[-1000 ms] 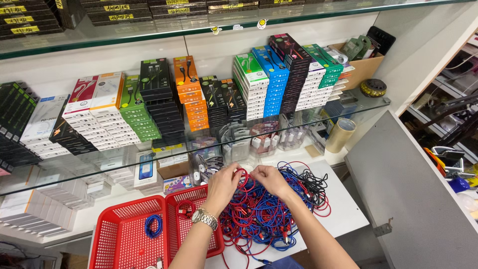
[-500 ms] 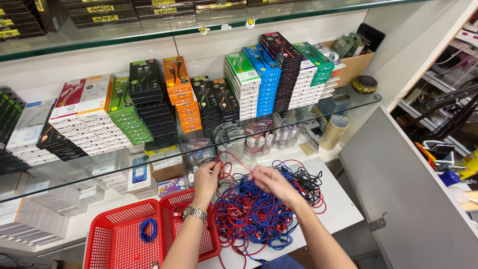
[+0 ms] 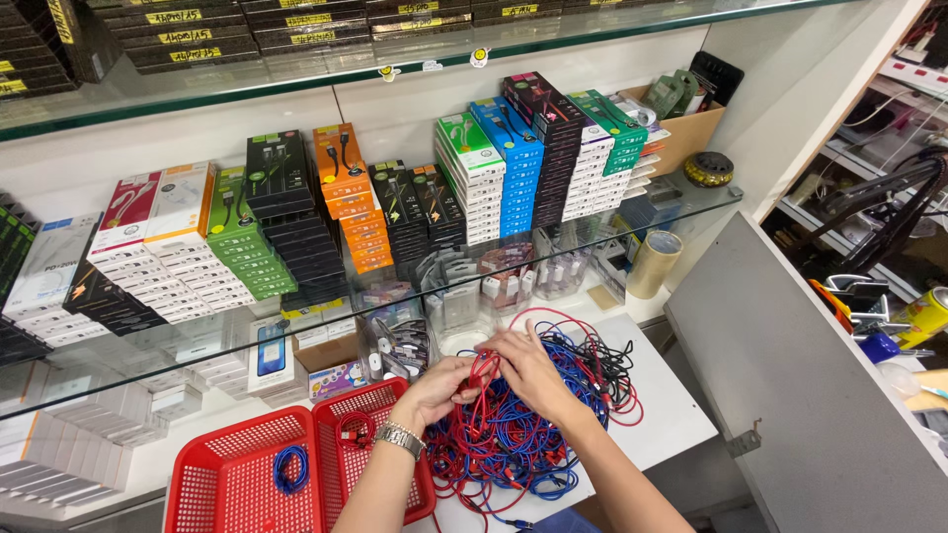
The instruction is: The person untangles and coils red and blue cables from a mixed pile on a counter, then places the coiled cables into a red plastic basket. The person handles the cables by hand, separating them by color and organizing them into neat loops.
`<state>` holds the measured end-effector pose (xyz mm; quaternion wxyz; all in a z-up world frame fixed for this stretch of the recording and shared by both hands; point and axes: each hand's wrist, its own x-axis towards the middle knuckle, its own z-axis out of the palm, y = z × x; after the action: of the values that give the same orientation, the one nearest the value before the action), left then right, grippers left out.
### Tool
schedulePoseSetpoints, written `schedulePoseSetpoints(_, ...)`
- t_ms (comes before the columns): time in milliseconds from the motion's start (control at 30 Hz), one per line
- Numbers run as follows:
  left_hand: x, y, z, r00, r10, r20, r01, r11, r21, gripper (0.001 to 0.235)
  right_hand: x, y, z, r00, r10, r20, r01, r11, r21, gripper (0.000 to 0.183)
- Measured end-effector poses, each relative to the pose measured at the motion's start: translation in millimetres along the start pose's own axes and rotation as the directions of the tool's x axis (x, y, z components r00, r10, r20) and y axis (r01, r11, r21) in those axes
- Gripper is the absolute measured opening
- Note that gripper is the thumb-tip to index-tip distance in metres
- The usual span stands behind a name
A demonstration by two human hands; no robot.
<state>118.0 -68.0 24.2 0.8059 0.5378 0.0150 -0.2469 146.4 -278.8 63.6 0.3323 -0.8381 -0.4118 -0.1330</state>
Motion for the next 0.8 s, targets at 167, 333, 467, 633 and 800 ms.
schedulePoseSetpoints(167, 7.0, -2.3, 8.9, 0.949, 0.117, -0.292, 0.024, 0.898, 0.439, 0.039, -5.4, 11.0, 15.9, 0.969, 0.120, 0.214, -0.196, 0.905, 0.378, 0.025)
schedulePoseSetpoints(333, 22.4, -15.0, -9.8, 0.768, 0.499, -0.402, -0.051, 0.673, 0.738, 0.037, -11.4, -3.5, 17.6, 0.758, 0.277, 0.591, -0.496, 0.832, 0.247, 0.027)
schedulePoseSetpoints(467, 29.2, -31.3, -42.1, 0.572, 0.723, -0.388, 0.019, 0.461, 0.887, 0.033, -10.3, -8.9, -13.0, 0.667, 0.207, 0.715, -0.575, 0.754, 0.318, 0.028)
schedulePoseSetpoints(633, 27.1, -32.4, -33.0, 0.880, 0.323, -0.347, 0.154, 0.497, 0.854, 0.042, 10.6, 10.7, -64.2, 0.908, 0.353, 0.226, -0.400, 0.892, 0.213, 0.023)
schedulePoseSetpoints(800, -5.2, -2.9, 11.0, 0.989, -0.139, 0.060, 0.105, 0.915, 0.390, 0.037, 16.9, 22.6, -89.4, 0.924, 0.344, -0.165, -0.381, 0.856, -0.349, 0.018)
